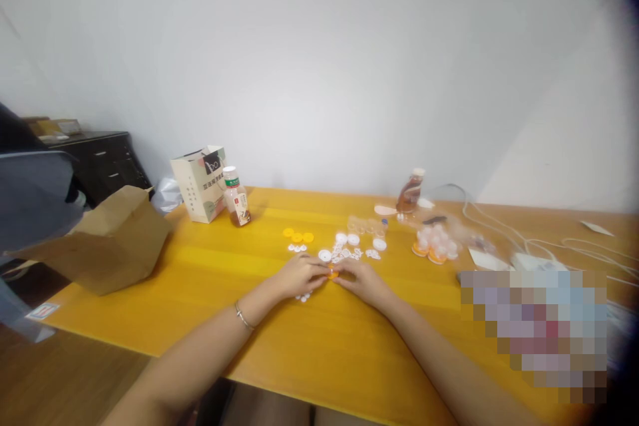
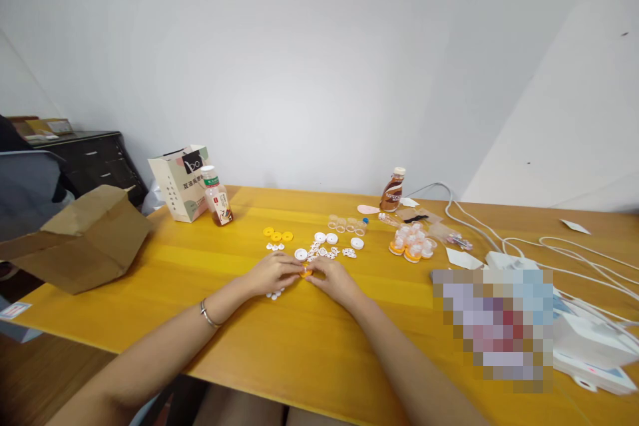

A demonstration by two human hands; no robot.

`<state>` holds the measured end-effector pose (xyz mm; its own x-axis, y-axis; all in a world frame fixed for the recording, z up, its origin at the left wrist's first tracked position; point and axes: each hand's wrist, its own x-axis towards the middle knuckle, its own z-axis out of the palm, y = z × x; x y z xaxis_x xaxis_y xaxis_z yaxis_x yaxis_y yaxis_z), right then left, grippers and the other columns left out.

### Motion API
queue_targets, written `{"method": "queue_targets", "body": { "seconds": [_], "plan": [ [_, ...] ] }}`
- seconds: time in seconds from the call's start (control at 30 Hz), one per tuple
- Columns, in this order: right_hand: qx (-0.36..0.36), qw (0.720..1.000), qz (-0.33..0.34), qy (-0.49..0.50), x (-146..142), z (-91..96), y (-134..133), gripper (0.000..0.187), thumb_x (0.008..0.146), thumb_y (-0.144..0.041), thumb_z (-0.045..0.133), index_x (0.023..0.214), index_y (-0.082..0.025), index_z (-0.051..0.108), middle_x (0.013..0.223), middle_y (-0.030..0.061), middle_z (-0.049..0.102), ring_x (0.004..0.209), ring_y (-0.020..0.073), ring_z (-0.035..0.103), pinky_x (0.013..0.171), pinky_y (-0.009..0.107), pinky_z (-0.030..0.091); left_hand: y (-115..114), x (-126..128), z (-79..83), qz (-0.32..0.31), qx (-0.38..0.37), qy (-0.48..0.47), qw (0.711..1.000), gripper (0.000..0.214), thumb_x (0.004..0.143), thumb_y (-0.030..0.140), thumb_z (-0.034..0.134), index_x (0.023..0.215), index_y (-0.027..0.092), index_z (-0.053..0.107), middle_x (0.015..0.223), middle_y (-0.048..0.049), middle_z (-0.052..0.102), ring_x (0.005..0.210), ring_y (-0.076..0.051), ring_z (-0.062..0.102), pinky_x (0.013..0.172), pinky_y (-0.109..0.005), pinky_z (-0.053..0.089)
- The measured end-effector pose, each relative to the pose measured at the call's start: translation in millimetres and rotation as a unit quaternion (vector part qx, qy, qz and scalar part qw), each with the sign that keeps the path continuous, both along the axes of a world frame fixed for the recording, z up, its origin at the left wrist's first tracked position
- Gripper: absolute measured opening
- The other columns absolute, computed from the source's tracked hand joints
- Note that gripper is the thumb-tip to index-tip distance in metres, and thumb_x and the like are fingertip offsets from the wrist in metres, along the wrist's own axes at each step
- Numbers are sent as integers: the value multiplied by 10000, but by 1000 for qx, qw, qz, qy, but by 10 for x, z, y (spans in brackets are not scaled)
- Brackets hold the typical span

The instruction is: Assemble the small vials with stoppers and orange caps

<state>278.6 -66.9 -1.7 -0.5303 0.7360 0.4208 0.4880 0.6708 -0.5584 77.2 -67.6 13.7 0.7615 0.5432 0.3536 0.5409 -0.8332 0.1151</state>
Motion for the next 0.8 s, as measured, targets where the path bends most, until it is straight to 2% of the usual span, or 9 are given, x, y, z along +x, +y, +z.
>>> {"method": "queue_targets", "body": {
  "seconds": [0.37, 0.53, 0.63, 0.8],
  "plan": [
    [75, 989, 11, -128, -1, 42, -28, 184, 820, -222, 423, 837, -199, 606, 902, 71, 598, 849, 176, 547, 779, 312, 424, -25, 7, -25, -2, 73, 60, 995, 249, 862, 247, 358, 1015, 224, 553, 1008, -32, 592, 895, -140, 539, 827, -285, 335],
    [108, 970, -10, -216, -70, 78, -105, 140, 748, -156, 482, 842, -180, 583, 853, 71, 571, 815, 188, 522, 757, 325, 411, -68, 34, 41, -2, 106, 124, 987, 220, 846, 189, 366, 902, 170, 578, 922, -65, 587, 859, -165, 534, 810, -316, 329],
    [103, 969, -15, -222, -94, 98, -137, 152, 737, -160, 492, 861, -177, 579, 875, 74, 566, 836, 194, 518, 769, 328, 405, -50, 72, 47, 14, 84, 111, 990, 197, 836, 210, 393, 843, 164, 584, 861, -57, 596, 827, -165, 537, 796, -315, 325],
    [73, 983, -2, -171, -92, 99, -145, 234, 720, -141, 507, 928, -221, 577, 949, 60, 570, 913, 201, 515, 812, 329, 397, 31, 132, -3, 83, -8, 23, 996, 181, 823, 280, 441, 760, 188, 583, 749, -4, 618, 727, -134, 553, 774, -293, 317]
  ]
}}
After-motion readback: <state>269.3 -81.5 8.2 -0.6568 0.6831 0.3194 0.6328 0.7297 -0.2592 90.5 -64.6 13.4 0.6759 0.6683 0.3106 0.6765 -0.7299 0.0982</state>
